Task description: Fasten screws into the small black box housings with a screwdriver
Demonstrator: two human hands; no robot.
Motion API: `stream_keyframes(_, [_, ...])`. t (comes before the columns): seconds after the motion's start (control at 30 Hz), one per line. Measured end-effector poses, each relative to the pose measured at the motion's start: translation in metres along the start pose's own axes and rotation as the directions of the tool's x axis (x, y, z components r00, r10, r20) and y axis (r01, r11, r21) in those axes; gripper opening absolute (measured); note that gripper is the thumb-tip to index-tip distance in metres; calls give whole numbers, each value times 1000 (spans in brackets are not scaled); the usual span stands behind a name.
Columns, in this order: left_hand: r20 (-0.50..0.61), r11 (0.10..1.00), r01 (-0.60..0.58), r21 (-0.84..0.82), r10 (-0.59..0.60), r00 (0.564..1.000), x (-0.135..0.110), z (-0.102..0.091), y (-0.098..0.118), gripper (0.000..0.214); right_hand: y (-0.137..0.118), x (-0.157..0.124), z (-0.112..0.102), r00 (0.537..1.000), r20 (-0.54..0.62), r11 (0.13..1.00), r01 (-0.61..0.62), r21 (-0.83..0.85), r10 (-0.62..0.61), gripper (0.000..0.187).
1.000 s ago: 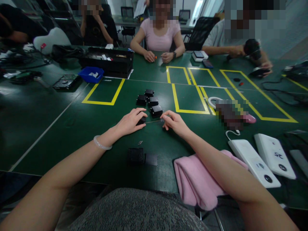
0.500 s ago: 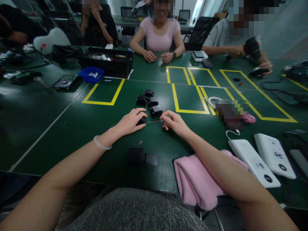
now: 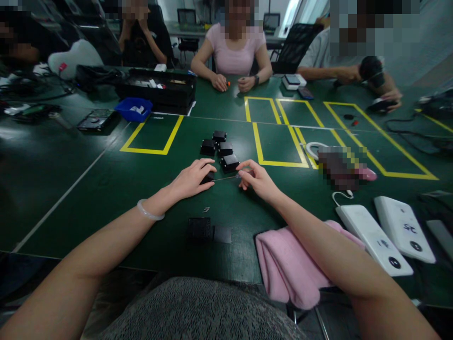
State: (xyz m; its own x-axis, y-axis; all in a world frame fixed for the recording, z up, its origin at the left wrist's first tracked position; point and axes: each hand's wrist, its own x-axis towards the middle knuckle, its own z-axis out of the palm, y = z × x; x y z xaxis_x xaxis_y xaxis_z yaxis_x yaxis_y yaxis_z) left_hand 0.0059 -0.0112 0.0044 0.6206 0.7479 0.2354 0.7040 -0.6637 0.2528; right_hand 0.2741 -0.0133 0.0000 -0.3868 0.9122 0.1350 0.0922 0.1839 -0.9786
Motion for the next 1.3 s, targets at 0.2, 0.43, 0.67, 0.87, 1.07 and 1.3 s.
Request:
stream_keyframes(0.2, [-15, 1000, -13, -4, 13, 1000, 0, 1, -1, 35, -2, -1, 0, 1000, -4, 1000, -10, 2, 10, 34])
stream_keyframes(0.43, [-7, 1000, -17, 13, 17, 1000, -1, 0, 0, 36, -2, -1, 1, 1000, 1, 1000, -15, 7, 15, 33])
stream_keyframes(0.67, [3, 1000, -9, 19, 9, 1000, 0, 0, 0, 36, -3, -1, 1, 1000, -10, 1000, -1, 7, 1, 34])
stream_keyframes(0.87, [-4, 1000, -4, 11, 4, 1000, -1, 1, -1, 36, -4, -1, 1, 1000, 5, 1000, 4, -5, -4, 33])
stream_keyframes(1.07, [-11, 1000, -9, 4, 9, 1000, -1, 1, -1, 35, -4, -1, 1, 1000, -7, 1000, 5, -17, -5, 33])
stream_keyframes(1.3, [-15, 1000, -6, 10, 6, 1000, -1, 1, -1, 35, -4, -1, 1, 1000, -8, 1000, 8, -11, -8, 34])
